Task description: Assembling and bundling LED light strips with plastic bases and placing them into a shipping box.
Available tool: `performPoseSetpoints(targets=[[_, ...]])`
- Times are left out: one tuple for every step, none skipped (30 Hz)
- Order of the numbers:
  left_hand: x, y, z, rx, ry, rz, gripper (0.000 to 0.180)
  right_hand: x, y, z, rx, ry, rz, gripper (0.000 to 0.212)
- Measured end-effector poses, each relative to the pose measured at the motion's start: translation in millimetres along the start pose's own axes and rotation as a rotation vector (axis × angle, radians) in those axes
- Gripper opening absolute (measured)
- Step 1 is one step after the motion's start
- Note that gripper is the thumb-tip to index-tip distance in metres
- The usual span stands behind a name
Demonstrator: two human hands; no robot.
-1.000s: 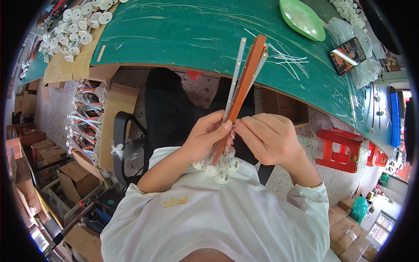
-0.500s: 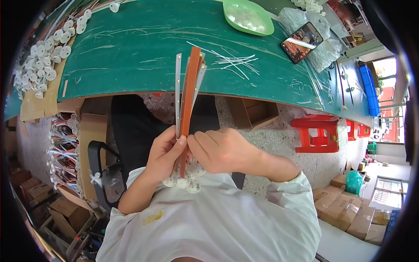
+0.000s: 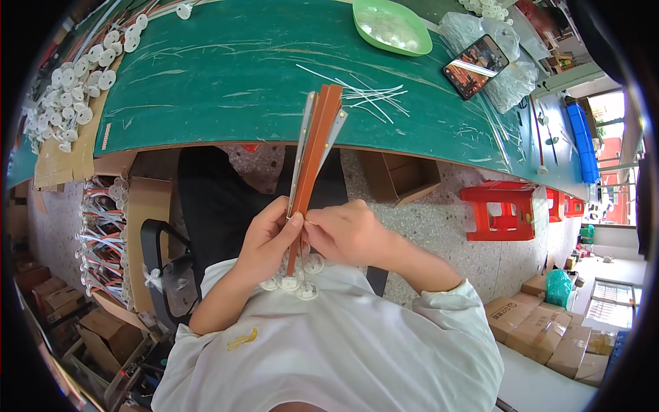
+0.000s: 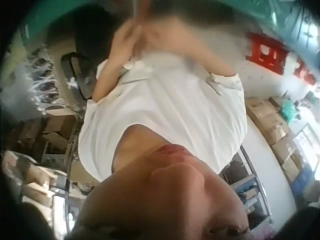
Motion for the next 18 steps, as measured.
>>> performPoseSetpoints(targets=[[-0.4, 0.3, 0.1, 0.002, -0.001, 0.001, 0.015, -3.7, 2.0, 0.0, -0.092, -0.176, 0.055, 0.004], [-0.6, 1.9, -0.4, 0.0, -0.023, -0.004, 0.016, -5.5, 5.5, -6.1, -0.092, -0.183, 0.051, 0.004], [-0.7, 3.4, -0.9, -0.001, -0.045, -0.009, 0.017, -7.3, 9.9, -10.9, -0.574, -0.638, -0.066, 0.006], [-0.4, 5.0, -1.4, 0.005, -0.049, -0.001, 0.017, -10.4, 14.3, -14.1, -1.062, -1.086, -0.193, 0.009], [-0.5, 6.1, -1.3, -0.028, -0.104, -0.014, 0.017, -9.3, 14.6, -14.6, -1.063, -1.094, -0.203, 0.009], [-0.6, 6.9, -1.0, -0.059, -0.159, -0.026, 0.017, -8.1, 16.0, -13.4, -1.197, -1.437, -0.249, 0.011], [-1.2, 5.3, 0.4, -0.052, -0.167, -0.013, 0.017, -6.0, 17.0, -12.8, -1.321, -1.786, -0.297, 0.015], [-0.6, 4.9, 4.8, -0.049, -0.209, -0.09, 0.018, -3.8, 17.9, -15.7, -1.422, -1.811, -0.287, 0.015], [0.6, 3.5, 10.7, -0.046, -0.249, -0.169, 0.019, -2.6, 19.5, -15.5, -1.427, -1.826, -0.303, 0.015], [1.5, 3.1, 18.0, 0.016, -0.316, -0.25, 0.024, -1.2, 21.5, -14.2, -1.41, -1.754, -0.288, 0.017], [0.3, 3.4, 16.3, 0.022, -0.323, -0.236, 0.024, 1.9, 21.9, -9.9, -1.388, -1.674, -0.275, 0.018], [-1.4, 4.0, 13.3, -0.07, -0.386, -0.263, 0.028, 1.8, 21.6, -5.6, -1.319, -1.619, -0.318, 0.02], [-0.5, 5.1, 10.3, -0.162, -0.449, -0.291, 0.034, -0.7, 20.7, -2.9, -1.32, -1.624, -0.333, 0.02], [0.4, 4.8, 6.3, -0.201, -0.458, -0.322, 0.041, -0.5, 21.0, -0.4, -1.273, -1.549, -0.329, 0.019], [0.5, 5.0, 5.7, -0.199, -0.457, -0.316, 0.041, -1.0, 21.5, 1.1, -1.226, -1.473, -0.324, 0.02], [-0.2, 4.5, 6.5, -0.181, -0.458, -0.302, 0.038, -2.9, 23.8, 1.3, -1.229, -1.471, -0.328, 0.02], [0.2, 3.8, 6.8, -0.164, -0.462, -0.289, 0.036, -3.6, 24.7, 2.5, -1.057, -1.128, -0.192, 0.014], [0.9, 3.7, 6.2, -0.165, -0.462, -0.286, 0.036, -2.6, 24.3, 2.7, -0.872, -0.789, -0.062, 0.009]])
Point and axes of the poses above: each hand's wrist, its own y-axis away from the middle knuckle, its own x-axis out of the back of the hand, z = x × y, the point moved 1 cm from there along -y, towards the middle knuckle, and after that the axes turned 15 degrees about -x, right-handed, at the moved point
